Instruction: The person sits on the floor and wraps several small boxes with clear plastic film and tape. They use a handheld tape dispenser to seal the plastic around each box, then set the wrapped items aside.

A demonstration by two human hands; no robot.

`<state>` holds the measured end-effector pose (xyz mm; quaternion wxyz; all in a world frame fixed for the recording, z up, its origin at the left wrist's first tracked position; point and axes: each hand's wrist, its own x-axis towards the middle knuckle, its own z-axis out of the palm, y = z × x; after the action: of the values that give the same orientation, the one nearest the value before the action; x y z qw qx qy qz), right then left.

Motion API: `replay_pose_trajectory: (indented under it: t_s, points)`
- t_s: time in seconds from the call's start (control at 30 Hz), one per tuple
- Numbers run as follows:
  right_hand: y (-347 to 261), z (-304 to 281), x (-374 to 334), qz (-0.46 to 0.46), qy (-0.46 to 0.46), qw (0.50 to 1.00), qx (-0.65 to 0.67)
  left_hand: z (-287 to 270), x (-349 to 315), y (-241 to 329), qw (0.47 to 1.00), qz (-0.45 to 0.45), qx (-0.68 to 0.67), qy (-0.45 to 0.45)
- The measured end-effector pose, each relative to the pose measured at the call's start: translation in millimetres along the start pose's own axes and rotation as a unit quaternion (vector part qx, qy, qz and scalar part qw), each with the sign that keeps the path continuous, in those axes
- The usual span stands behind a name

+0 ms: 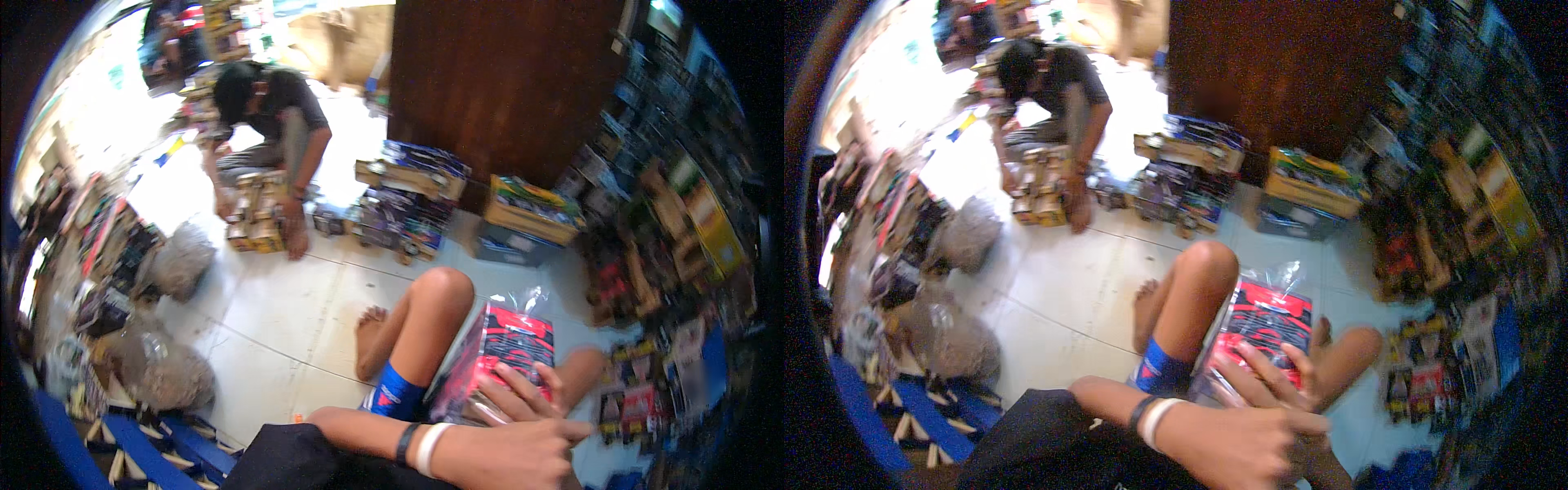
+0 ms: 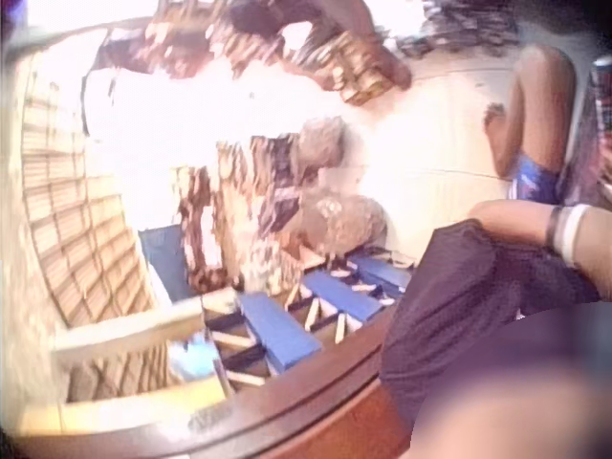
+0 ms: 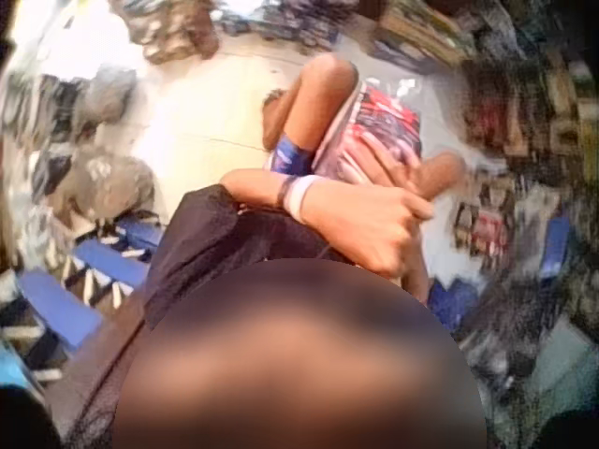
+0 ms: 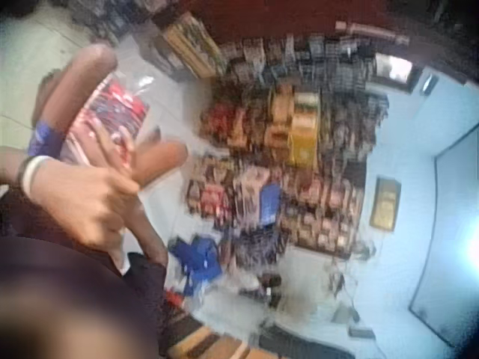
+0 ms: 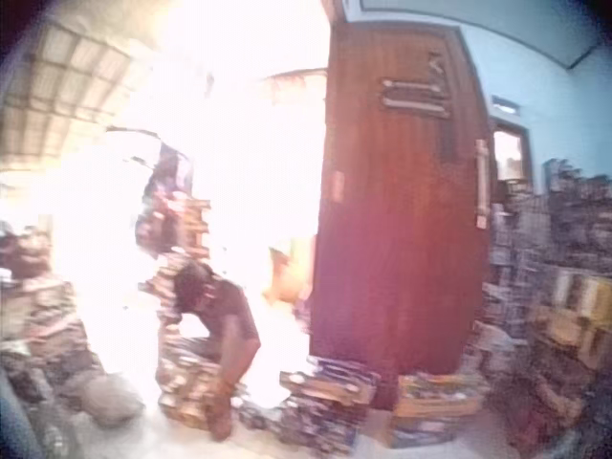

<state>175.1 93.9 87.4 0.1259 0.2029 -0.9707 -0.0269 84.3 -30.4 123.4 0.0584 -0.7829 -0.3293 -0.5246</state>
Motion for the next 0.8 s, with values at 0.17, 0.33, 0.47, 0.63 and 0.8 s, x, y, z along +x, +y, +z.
replay_pose_trajectory:
  t_s: [0.17,0.33,0.47,0.63,0.8]
  points:
    - [30.7,21.4,42.7,-0.066,-0.02,0.993,0.093,-7.5,-14.3,-18.5,0.942,-0.176,0.281,0.057]
    - [81.4,73.7,61.9,0.013,-0.031,0.971,0.238,70.8,-100.0,-22.0,0.858,-0.47,0.13,0.164]
    - [125.1,116.1,56.6,0.132,-0.021,0.945,0.299,124.5,-169.6,-61.2,0.726,-0.604,0.289,0.158]
    - [184.6,160.5,30.0,0.282,0.016,0.899,0.334,121.3,-227.7,-68.8,0.683,-0.611,0.378,0.133]
    - [232.3,210.2,-6.5,0.402,0.047,0.849,0.341,42.4,-294.8,-89.0,0.739,-0.562,0.329,0.171]
